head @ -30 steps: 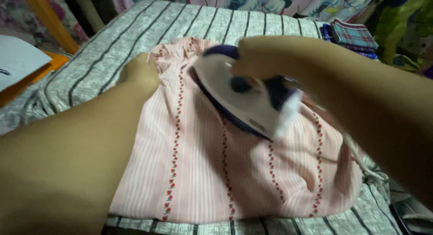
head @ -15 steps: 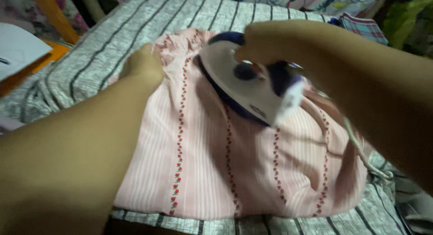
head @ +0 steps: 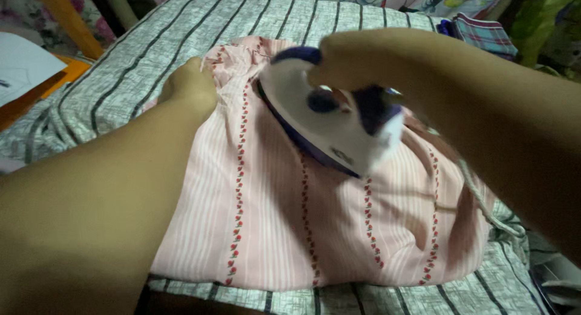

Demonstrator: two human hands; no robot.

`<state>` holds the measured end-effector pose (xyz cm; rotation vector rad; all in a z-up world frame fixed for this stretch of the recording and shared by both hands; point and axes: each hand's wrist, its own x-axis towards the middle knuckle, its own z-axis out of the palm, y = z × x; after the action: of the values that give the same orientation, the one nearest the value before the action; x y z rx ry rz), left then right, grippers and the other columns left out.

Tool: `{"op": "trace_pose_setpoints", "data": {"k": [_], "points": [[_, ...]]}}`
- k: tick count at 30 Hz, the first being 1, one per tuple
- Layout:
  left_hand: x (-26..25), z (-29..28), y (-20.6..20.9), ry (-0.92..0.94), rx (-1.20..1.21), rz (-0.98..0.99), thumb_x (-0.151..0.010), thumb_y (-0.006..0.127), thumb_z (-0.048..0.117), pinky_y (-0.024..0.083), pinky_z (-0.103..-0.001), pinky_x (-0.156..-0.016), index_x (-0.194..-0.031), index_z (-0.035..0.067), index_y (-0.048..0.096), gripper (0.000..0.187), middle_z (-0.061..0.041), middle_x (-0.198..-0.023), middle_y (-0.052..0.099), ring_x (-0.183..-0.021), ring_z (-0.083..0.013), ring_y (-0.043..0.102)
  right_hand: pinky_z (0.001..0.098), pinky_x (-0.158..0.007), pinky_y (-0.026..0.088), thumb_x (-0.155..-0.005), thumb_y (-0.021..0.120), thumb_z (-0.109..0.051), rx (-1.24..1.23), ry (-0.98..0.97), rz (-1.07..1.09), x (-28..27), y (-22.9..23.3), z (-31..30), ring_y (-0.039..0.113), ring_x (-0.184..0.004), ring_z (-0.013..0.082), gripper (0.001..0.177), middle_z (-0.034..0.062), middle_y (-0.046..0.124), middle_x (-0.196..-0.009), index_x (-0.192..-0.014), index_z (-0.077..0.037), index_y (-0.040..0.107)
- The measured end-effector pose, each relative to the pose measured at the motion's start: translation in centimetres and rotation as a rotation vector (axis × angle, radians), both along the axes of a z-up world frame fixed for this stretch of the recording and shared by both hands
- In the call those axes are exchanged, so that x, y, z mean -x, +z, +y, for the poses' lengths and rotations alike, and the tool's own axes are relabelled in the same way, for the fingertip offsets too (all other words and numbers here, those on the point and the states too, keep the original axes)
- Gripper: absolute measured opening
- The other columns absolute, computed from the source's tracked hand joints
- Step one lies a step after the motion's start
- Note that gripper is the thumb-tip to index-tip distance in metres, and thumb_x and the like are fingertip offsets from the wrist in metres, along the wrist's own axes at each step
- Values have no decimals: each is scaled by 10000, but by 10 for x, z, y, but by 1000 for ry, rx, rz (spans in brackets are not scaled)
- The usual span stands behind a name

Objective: The person irons a pink garment on a striped surface, smoothing different parts of the fabric and pressing the iron across the material multiple times.

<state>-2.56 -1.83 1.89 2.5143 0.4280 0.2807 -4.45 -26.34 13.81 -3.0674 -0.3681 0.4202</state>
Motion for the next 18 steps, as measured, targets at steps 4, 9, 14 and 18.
{"op": "trace_pose_setpoints", "data": {"k": [4,9,14,18], "points": [[-1,1,3,38,-22,58,-1054,432,436,438,-548,-1023,-1298,159,594,404,-175,-1343,613,-1249,-424,563,491,-764,522,-923,641,-334,101,39,-95,-7,10,26,683,-805,330,394,178,750,-880,-874,-19,873],[2,1,5,19,-30,42,-1057,434,427,462,-541,-1005,-1296,156,597,397,-179,-1335,623,-1245,-413,576,453,-743,585,-916,641,-316,31,162,-14,-15,7,1,737,-766,274,274,153,773,-881,-1054,-82,676],[5,-1,9,28,-11,70,-1065,414,427,476,-542,-995,-1300,162,594,398,-173,-1326,636,-1239,-401,594,476,-738,558,-929,632,-327,78,43,-132,-13,0,9,717,-744,305,366,153,753,-851,-990,-11,806],[3,1,5,6,-53,46,-1061,423,420,469,-555,-985,-1310,161,588,395,-190,-1312,634,-1220,-422,590,454,-723,571,-924,606,-258,17,99,-17,-7,13,4,727,-722,287,219,153,780,-816,-955,-67,708]]}}
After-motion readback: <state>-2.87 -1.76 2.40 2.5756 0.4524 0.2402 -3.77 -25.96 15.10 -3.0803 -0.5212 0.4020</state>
